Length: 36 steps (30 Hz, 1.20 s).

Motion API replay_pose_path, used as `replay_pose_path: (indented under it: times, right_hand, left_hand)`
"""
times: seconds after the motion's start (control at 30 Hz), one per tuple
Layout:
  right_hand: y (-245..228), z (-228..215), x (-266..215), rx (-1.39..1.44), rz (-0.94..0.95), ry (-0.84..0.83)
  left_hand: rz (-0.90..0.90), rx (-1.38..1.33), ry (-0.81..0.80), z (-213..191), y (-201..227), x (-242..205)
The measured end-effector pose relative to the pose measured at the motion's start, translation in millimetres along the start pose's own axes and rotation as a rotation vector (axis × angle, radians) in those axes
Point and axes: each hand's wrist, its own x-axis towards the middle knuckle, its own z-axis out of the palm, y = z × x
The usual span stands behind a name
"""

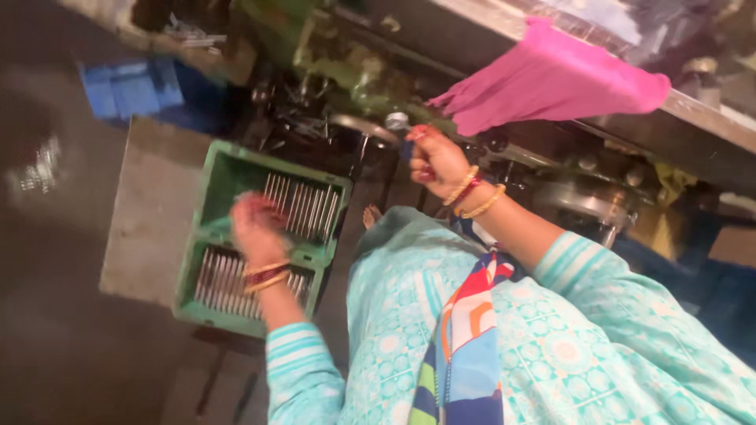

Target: The person repeatedly picks up metal rods from a green crate, places them into a metal press machine, and operates the lever to process them. The processed rods are then returned to the crate. The cycle repeats continuously throughout the clip.

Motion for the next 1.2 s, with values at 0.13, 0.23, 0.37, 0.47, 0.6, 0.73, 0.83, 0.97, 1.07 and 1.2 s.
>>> replay_pose_path:
  times: [0.13,0.23,0.37,0.47,0.6,0.73,0.83,0.97,1.07,1.2]
  right_hand:
    - [-1.7,21.0,-9.4,0.082,0.024,-0.128]
    - [-2.4,26.6,-18.9,0.093,0.059,-0.123]
    - [4.7,17.9,-24.6,0.187,0.097,-0.123]
    - [12.0,13.6,-19.6,-0.261,-0.727,-0.158]
    - [3.3,9.9,-27.6,-0.761,-1.218,0.032]
    - [-19.2,6.1,-59.3,-0.700,-0.928,0.107]
    - [-35.2,0.0,-86.0,-0.110,-0.169,-0.203]
    - [-23.8,-4.6,-113.1,-0.160,-0.073,-0.102]
    - [-17.6,-15.3,-124.0,-0.072,-0.049,-0.145]
    - [-21.4,-41.8,-142.6,-0.327,-0.227,-0.343]
  left_hand:
    - [0.025,0.233,-0.658,150.6,-4.3,-43.9]
    - [0.041,0.265,-0.837,206.3,21.3,-67.7]
    - [-0.107,0.204,-0.847,234.8,34.3,-77.0]
    - [-0.270,0.084,-0.808,237.6,28.7,-74.1]
    - [-0.382,-0.121,-0.799,243.8,22.4,-86.9]
    - [0.858,0.545,-0.701,265.0,30.0,-106.3]
    - [1.607,0.867,-0.735,283.7,51.8,-97.3]
    - [1.685,0.916,-0.970,305.8,64.4,-98.3]
    - [1.576,0.895,-1.026,334.5,67.0,-110.4]
    - [1.573,0.849,-1.254,358.2,76.8,-140.0]
